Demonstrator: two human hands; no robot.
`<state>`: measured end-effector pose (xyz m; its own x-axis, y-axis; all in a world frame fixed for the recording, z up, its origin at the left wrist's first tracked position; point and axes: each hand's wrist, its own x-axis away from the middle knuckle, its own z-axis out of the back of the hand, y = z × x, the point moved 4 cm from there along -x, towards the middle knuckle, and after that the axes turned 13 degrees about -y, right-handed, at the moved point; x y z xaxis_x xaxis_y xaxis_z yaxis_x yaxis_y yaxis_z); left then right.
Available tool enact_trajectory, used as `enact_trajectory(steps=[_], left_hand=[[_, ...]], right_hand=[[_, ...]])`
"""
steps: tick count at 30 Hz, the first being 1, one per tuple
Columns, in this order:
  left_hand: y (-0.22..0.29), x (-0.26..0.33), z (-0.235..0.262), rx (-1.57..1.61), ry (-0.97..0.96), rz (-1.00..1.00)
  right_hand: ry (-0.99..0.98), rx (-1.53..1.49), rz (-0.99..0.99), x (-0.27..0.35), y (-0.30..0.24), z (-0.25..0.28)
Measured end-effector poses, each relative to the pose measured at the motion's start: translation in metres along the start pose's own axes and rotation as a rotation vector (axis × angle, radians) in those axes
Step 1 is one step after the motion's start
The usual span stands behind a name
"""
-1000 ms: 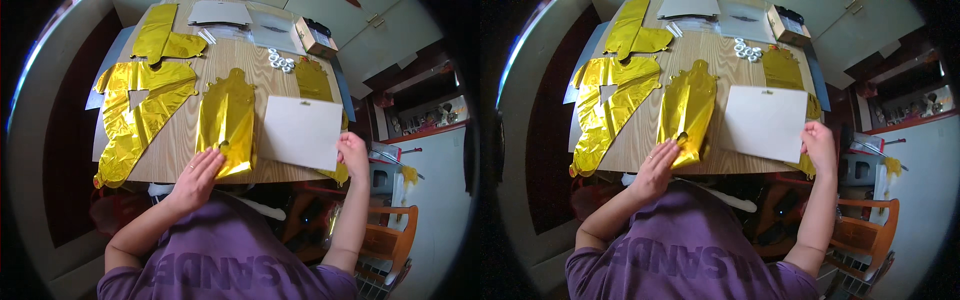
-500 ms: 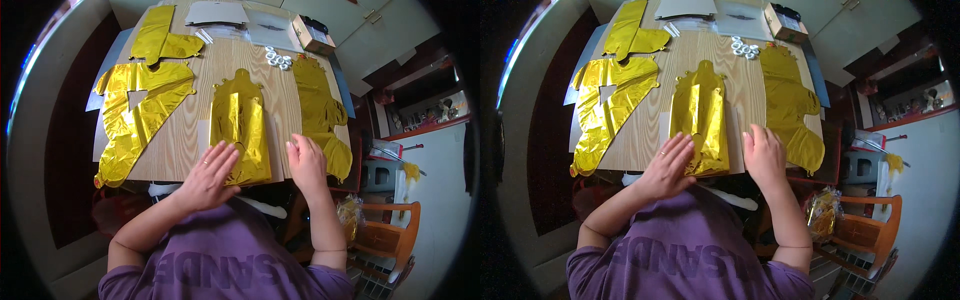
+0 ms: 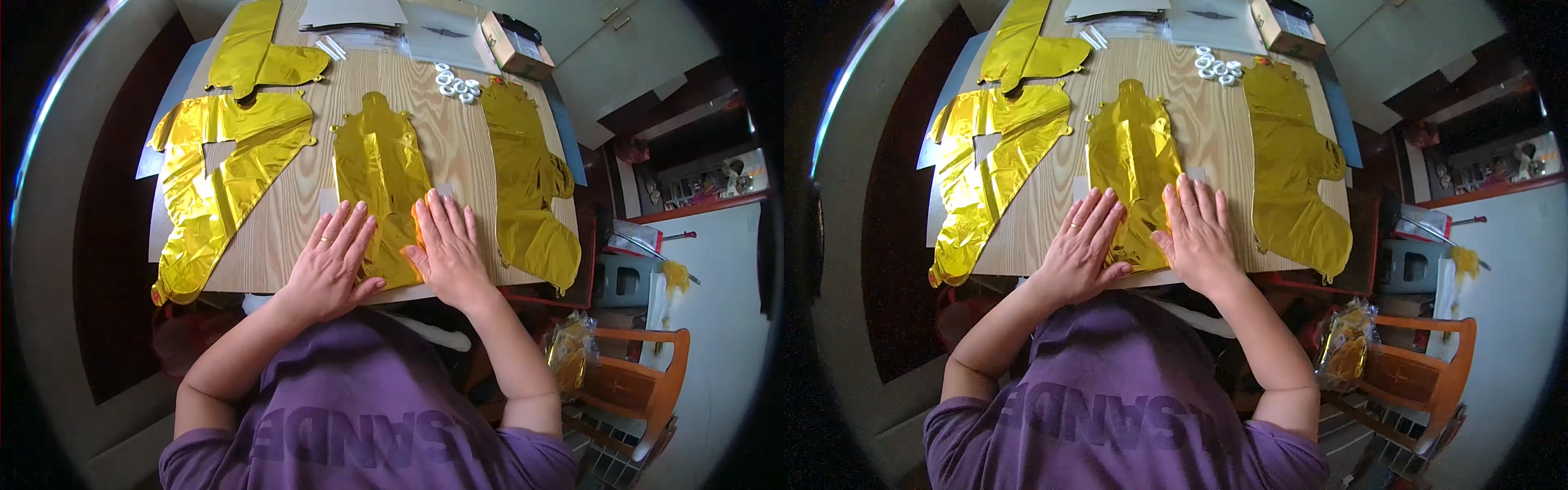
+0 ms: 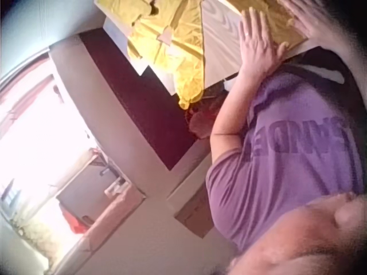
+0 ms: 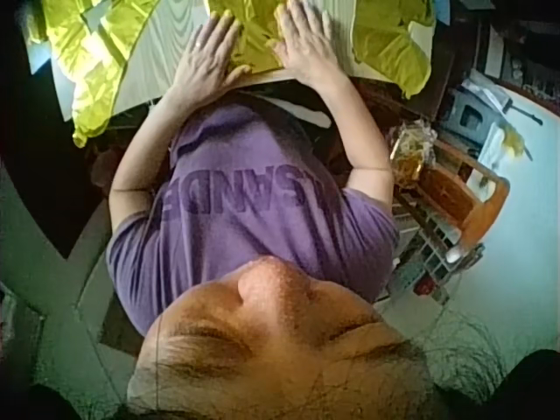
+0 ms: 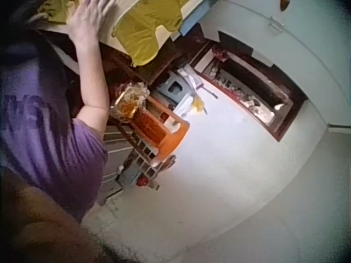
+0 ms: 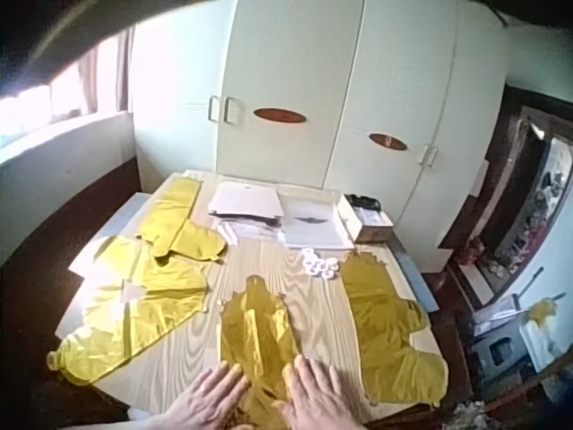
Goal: Folding gold foil balloons neatly on a wooden table.
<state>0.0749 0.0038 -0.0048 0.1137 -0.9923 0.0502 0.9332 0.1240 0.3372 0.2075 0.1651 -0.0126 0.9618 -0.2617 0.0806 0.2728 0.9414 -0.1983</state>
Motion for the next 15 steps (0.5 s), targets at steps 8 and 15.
enact_trajectory(steps=[8, 15], left_hand=[[0.010, -0.006, 0.009, 0.039, -0.022, -0.035], [-0.002, -0.015, -0.003, -0.039, -0.047, 0.018]], right_hand=[[-0.105, -0.040, -0.134, 0.010, -0.007, -0.004], [-0.096, 0.008, -0.231, 0.012, -0.016, -0.005]])
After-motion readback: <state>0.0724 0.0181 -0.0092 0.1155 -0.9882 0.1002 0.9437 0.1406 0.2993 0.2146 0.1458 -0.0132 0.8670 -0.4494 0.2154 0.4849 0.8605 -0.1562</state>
